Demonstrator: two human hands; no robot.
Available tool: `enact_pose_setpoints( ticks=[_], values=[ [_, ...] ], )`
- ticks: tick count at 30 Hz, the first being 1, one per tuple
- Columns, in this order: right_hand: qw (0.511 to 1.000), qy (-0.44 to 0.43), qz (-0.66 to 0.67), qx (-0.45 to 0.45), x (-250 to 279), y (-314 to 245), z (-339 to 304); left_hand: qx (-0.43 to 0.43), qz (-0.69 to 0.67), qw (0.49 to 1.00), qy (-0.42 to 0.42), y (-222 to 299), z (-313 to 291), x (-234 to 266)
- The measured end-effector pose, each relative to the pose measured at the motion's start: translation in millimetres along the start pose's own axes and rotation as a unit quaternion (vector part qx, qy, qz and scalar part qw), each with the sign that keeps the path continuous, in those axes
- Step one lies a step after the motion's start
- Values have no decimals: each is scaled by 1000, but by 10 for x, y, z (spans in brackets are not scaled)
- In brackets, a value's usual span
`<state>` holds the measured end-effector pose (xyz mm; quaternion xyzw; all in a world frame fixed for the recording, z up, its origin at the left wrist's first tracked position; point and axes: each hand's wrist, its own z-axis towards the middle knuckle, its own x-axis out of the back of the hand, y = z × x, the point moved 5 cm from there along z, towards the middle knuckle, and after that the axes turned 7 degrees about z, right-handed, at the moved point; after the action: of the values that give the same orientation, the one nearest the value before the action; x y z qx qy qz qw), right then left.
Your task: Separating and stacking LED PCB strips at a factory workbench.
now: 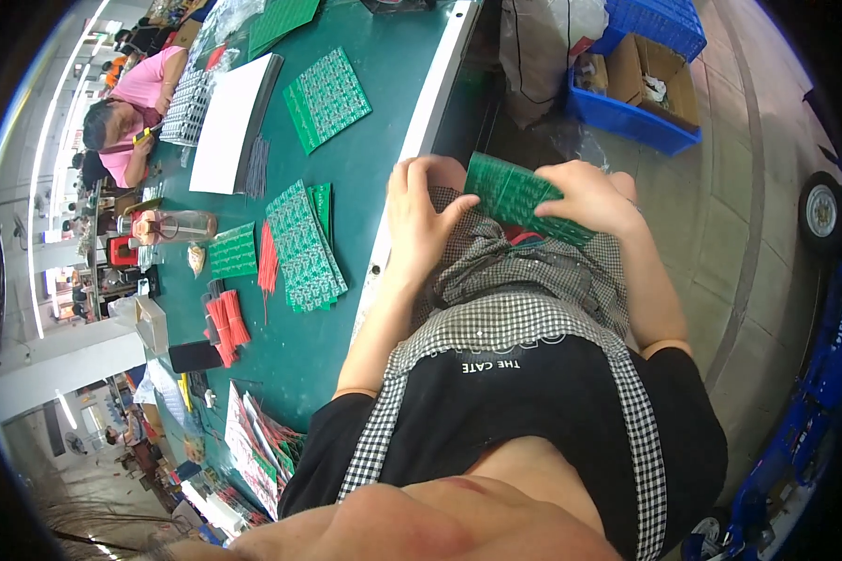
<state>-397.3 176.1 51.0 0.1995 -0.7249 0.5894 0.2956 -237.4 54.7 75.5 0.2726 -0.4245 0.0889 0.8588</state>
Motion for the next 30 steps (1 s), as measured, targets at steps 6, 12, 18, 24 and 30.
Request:
enact_pose_setpoints(
  ticks=[6,12,18,24,30],
  values=[
    [967,-224,-42,109,-173,-218,165,90,-363,847,-378,-110,-310,-307],
    [759,8,643,100,-56,987,257,369,-515,769,-89,-585,-564,-368],
    [434,68,897,-57,-1215,367,463,199,-223,951,-85,-319,-522,-315],
    [592,121,786,-130,-994,379,839,74,140,984,-79,-297,-150,2],
    [646,144,742,-104,-973,374,970,52,110,986,-116,-593,-20,-217]
  ],
)
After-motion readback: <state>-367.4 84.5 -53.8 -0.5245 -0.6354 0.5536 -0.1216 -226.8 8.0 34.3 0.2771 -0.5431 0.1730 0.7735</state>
